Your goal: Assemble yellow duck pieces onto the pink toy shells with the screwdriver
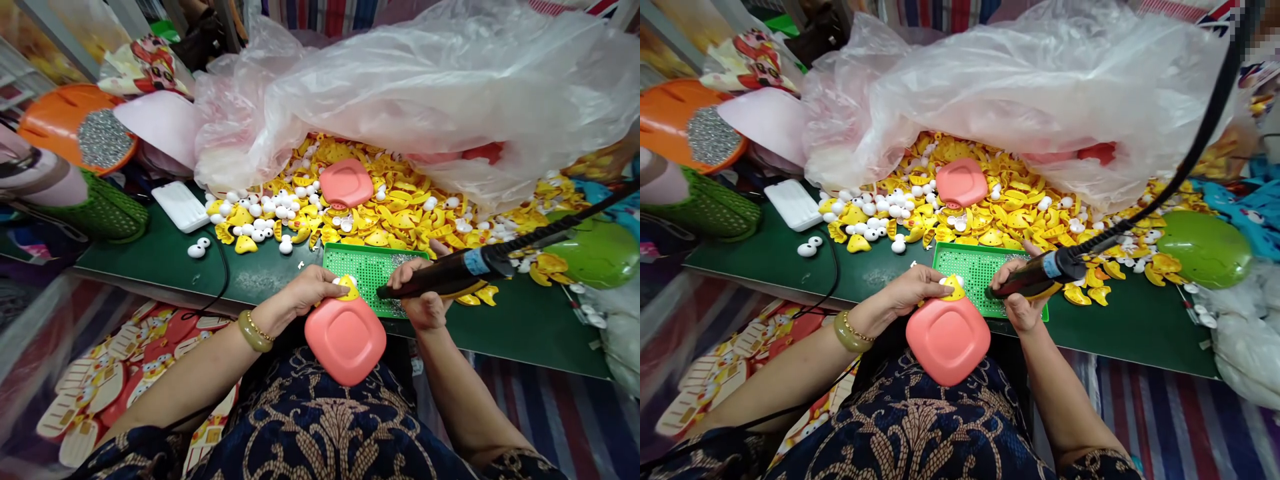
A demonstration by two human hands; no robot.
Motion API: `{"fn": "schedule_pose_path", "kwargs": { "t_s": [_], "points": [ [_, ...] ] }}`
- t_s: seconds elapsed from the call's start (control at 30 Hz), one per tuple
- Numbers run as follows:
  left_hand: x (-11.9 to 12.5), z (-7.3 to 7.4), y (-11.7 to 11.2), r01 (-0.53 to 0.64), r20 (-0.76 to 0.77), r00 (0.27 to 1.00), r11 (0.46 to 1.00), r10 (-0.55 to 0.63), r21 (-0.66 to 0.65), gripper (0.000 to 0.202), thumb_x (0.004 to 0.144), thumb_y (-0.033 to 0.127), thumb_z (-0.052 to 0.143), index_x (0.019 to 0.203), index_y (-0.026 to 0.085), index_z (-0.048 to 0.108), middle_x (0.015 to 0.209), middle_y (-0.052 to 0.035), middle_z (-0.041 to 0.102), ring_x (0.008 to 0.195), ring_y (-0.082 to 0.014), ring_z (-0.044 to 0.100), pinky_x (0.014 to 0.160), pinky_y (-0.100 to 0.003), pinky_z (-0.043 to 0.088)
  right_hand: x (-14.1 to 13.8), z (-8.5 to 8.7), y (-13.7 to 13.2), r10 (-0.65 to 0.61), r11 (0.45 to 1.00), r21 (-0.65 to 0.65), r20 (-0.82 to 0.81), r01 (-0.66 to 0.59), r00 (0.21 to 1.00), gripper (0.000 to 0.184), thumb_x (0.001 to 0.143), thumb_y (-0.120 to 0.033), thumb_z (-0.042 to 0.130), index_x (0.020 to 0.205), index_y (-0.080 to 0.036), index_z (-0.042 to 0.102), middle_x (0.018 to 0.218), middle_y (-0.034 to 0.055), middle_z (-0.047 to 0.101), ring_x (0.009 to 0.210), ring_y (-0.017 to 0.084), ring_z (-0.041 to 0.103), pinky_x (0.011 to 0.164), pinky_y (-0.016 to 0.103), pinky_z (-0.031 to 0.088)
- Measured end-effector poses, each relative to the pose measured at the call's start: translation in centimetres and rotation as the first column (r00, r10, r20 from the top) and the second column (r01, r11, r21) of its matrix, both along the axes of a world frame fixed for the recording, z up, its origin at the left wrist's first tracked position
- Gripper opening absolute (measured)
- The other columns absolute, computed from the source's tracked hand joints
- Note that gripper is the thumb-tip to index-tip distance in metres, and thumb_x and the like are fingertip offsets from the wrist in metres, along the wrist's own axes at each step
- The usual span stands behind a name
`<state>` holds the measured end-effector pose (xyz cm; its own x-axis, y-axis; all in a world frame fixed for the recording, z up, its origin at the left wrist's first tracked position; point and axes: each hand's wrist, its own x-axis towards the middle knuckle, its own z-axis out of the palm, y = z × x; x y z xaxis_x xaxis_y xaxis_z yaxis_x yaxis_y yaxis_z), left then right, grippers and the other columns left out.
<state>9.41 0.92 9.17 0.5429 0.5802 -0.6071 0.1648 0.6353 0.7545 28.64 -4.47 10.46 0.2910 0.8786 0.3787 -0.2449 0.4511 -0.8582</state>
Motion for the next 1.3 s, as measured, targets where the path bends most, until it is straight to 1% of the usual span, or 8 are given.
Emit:
{"fn": "schedule_pose_path", "kwargs": {
  "t_s": [0.2, 0.33, 0.5, 0.7, 0.87, 1.07, 1.17, 1.3],
  "points": [
    [-0.1, 0.0, -0.1, 0.027, -0.009, 1.0, 0.999, -0.027, 0.04, 0.024, 0.057, 0.031, 0.077, 0.058, 0.012, 0.062, 0.05, 0.0007, 0.053, 0.043, -0.0074, 0.041, 0.043, -0.022, 0.025, -1.2, 4.6, 0.3, -0.041, 0.994, 0.1, -0.072, 0.048, 0.997, 0.063, 0.064, -0.058, 0.069, 0.118, -0.032, 0.052, 0.064, -0.0059, 0.05, 0.049, 0.013, 0.047, 0.05, 0.029, 0.046],
    [0.0, 0.0, -0.1, 0.023, -0.039, 0.999, 0.998, -0.02, 0.061, 0.025, 0.055, 0.029, 0.075, 0.052, 0.014, 0.055, 0.044, 0.0043, 0.046, 0.038, -0.0054, 0.034, 0.041, -0.022, 0.019, -3.1, 6.0, 0.8, 0.016, 0.991, 0.131, -0.05, -0.01, 0.999, 0.061, 0.066, -0.061, 0.067, 0.118, -0.034, 0.051, 0.062, -0.0062, 0.048, 0.047, 0.013, 0.046, 0.048, 0.03, 0.045],
    [0.2, 0.2, -0.2, 0.01, -0.041, 0.999, 0.997, -0.007, 0.078, 0.025, 0.054, 0.028, 0.075, 0.049, 0.014, 0.054, 0.043, 0.0046, 0.046, 0.038, -0.0046, 0.033, 0.04, -0.021, 0.018, -4.2, 5.5, 1.1, 0.083, 0.991, 0.112, -0.054, -0.076, 0.995, 0.061, 0.064, -0.058, 0.071, 0.117, -0.033, 0.052, 0.063, -0.0057, 0.05, 0.048, 0.013, 0.048, 0.049, 0.03, 0.046],
    [0.1, 0.3, -0.3, 0.004, -0.013, 1.0, 0.999, -0.003, 0.044, 0.024, 0.054, 0.027, 0.075, 0.049, 0.014, 0.055, 0.043, 0.0044, 0.047, 0.037, -0.0045, 0.033, 0.04, -0.021, 0.018, -4.3, 4.8, 1.0, 0.088, 0.99, 0.117, -0.036, -0.083, 0.995, 0.062, 0.065, -0.057, 0.071, 0.119, -0.035, 0.05, 0.064, -0.0059, 0.051, 0.048, 0.013, 0.048, 0.049, 0.031, 0.047],
    [0.1, 0.2, -0.3, -0.011, 0.0, 1.0, 0.999, 0.011, 0.04, 0.027, 0.052, 0.029, 0.078, 0.05, 0.013, 0.057, 0.047, 0.0025, 0.05, 0.041, -0.0054, 0.036, 0.043, -0.022, 0.021, -4.2, 4.2, 1.1, 0.13, 0.988, 0.087, 0.0, -0.129, 0.992, 0.056, 0.065, -0.06, 0.07, 0.112, -0.035, 0.051, 0.065, -0.0051, 0.051, 0.05, 0.014, 0.049, 0.051, 0.032, 0.047],
    [0.2, -0.2, -0.5, -0.022, 0.006, 1.0, 0.996, 0.021, 0.088, 0.034, 0.051, 0.035, 0.079, 0.047, 0.014, 0.052, 0.044, 0.0053, 0.042, 0.042, -0.0045, 0.028, 0.044, -0.023, 0.014, -4.5, 4.0, 1.6, 0.154, 0.984, 0.088, 0.002, -0.153, 0.988, 0.066, 0.062, -0.062, 0.071, 0.118, -0.037, 0.049, 0.064, -0.0066, 0.052, 0.047, 0.013, 0.048, 0.048, 0.031, 0.047],
    [0.2, -0.4, -0.6, -0.036, -0.018, 0.999, 0.992, 0.039, 0.121, 0.037, 0.052, 0.035, 0.079, 0.045, 0.016, 0.047, 0.042, 0.0071, 0.036, 0.041, -0.0041, 0.022, 0.045, -0.025, 0.009, -4.9, 3.9, 1.9, 0.173, 0.981, 0.09, -0.016, -0.171, 0.985, 0.063, 0.063, -0.061, 0.072, 0.117, -0.037, 0.051, 0.064, -0.0072, 0.052, 0.046, 0.012, 0.048, 0.046, 0.028, 0.046],
    [0.3, -0.7, -0.7, -0.046, -0.024, 0.998, 0.987, 0.05, 0.152, 0.035, 0.056, 0.033, 0.076, 0.045, 0.016, 0.047, 0.042, 0.0068, 0.035, 0.041, -0.0047, 0.023, 0.045, -0.025, 0.009, -5.1, 3.5, 1.9, 0.137, 0.987, 0.08, -0.008, -0.136, 0.99, 0.061, 0.064, -0.061, 0.07, 0.115, -0.034, 0.049, 0.065, -0.0067, 0.052, 0.047, 0.012, 0.049, 0.047, 0.029, 0.046]
  ]
}}
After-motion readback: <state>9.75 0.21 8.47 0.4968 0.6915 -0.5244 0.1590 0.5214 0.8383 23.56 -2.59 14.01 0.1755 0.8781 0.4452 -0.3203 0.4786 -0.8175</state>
